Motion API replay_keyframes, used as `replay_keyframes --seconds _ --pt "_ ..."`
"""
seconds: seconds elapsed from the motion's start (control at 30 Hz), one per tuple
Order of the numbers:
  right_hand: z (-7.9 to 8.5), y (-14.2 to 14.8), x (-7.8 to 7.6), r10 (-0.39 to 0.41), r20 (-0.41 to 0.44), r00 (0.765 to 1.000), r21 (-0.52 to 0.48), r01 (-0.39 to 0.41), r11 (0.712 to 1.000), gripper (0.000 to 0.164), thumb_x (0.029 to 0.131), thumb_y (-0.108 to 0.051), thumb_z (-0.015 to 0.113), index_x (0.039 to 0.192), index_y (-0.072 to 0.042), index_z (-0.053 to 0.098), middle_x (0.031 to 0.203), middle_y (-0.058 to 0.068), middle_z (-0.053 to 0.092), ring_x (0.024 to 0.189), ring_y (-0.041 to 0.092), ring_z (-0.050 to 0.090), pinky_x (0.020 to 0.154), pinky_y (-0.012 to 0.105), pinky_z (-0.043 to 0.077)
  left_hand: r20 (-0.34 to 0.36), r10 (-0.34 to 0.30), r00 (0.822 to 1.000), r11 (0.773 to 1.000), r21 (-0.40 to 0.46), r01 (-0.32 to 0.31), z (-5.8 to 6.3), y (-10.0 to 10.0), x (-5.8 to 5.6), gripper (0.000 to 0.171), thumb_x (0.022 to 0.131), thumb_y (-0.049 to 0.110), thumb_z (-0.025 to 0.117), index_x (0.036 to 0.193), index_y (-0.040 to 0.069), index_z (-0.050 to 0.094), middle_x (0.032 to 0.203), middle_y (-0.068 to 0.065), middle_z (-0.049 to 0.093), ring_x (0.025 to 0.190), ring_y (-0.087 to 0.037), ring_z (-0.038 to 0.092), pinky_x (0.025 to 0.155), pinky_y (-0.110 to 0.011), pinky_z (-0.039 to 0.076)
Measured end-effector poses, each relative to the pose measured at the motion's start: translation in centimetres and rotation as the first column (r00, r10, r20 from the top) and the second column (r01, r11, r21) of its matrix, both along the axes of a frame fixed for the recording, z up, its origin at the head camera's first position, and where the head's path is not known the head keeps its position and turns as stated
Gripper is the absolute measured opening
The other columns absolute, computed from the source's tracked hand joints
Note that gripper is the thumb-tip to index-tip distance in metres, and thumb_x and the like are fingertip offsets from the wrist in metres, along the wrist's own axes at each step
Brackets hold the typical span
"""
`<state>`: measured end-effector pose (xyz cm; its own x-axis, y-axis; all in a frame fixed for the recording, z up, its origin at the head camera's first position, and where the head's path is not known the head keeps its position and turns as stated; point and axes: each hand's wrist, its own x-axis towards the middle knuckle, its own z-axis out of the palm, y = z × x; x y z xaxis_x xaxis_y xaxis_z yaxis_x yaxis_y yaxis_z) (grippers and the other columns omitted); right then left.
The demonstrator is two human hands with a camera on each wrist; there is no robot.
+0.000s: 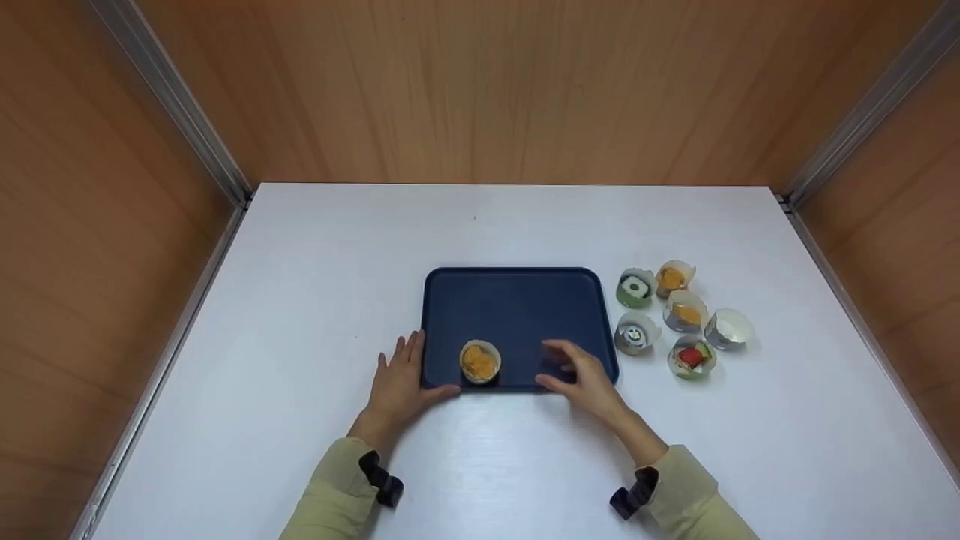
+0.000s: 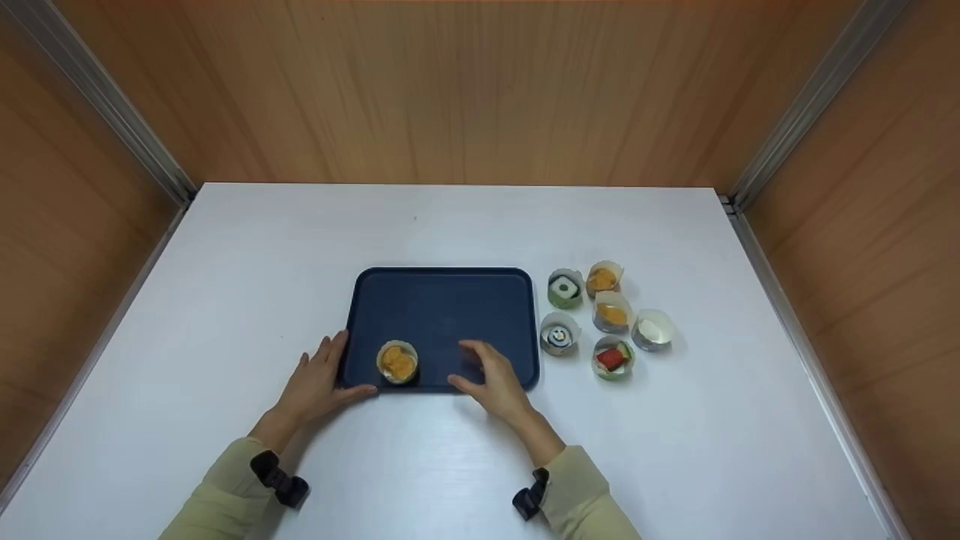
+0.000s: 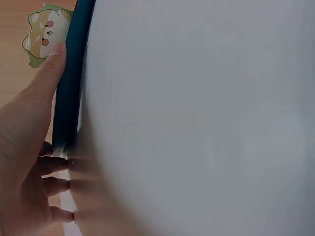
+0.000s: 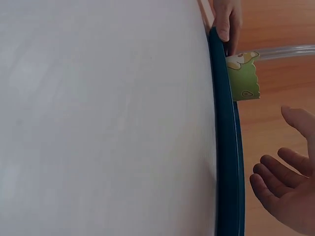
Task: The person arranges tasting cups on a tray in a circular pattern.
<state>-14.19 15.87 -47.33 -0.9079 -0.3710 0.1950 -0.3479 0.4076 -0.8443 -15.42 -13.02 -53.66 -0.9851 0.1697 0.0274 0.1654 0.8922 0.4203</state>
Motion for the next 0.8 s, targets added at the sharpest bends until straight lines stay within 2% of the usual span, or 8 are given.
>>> replay_keyframes --seconds 0.33,0.53,0.67,0.8 --pt "0.3 3.4 1.5 -0.122 -0.062 0.991 -0.032 0.12 0.992 0.044 0.075 0.001 0.068 0.114 0.01 0.05 0.113 0.026 0.053 0.102 0.038 0.05 0.078 0.052 0.044 0.004 0.005 1.0 1.0 0.003 -0.005 -0.2 0.0 0.0 0.11 0.064 0.071 0.056 0.141 0.003 0.017 0.142 -0.017 0.024 0.131 -0.032 0.018 0.102 -0.055 0.012" --pt "0.0 5.5 2.4 -0.228 -0.082 0.97 -0.028 0.227 0.974 0.045 0.074 0.001 0.069 0.114 0.009 0.051 0.111 0.022 0.056 0.1 0.036 0.052 0.076 0.051 0.044 0.009 0.008 1.0 1.0 0.008 -0.008 -0.1 -0.1 0.1 0.111 0.064 0.07 0.057 0.141 0.003 0.016 0.142 -0.017 0.023 0.131 -0.032 0.017 0.102 -0.054 0.011" --pt "-1.2 7.1 2.5 -0.293 -0.11 0.95 -0.038 0.291 0.956 0.046 0.072 0.001 0.07 0.114 0.007 0.052 0.11 0.02 0.056 0.097 0.034 0.053 0.075 0.049 0.045 0.014 0.008 1.0 1.0 0.012 -0.009 -0.1 -0.1 0.1 0.111 0.064 0.07 0.057 0.141 0.003 0.016 0.142 -0.018 0.023 0.131 -0.032 0.017 0.102 -0.054 0.011" --pt "-2.8 9.0 2.3 -0.355 -0.137 0.925 -0.019 0.356 0.934 0.048 0.071 -0.002 0.072 0.115 0.004 0.053 0.109 0.016 0.058 0.096 0.026 0.054 0.074 0.042 0.047 0.017 0.009 1.0 1.0 0.016 -0.009 -0.1 -0.1 0.1 0.111 0.064 0.07 0.058 0.141 0.003 0.016 0.142 -0.017 0.023 0.131 -0.031 0.017 0.103 -0.054 0.011"
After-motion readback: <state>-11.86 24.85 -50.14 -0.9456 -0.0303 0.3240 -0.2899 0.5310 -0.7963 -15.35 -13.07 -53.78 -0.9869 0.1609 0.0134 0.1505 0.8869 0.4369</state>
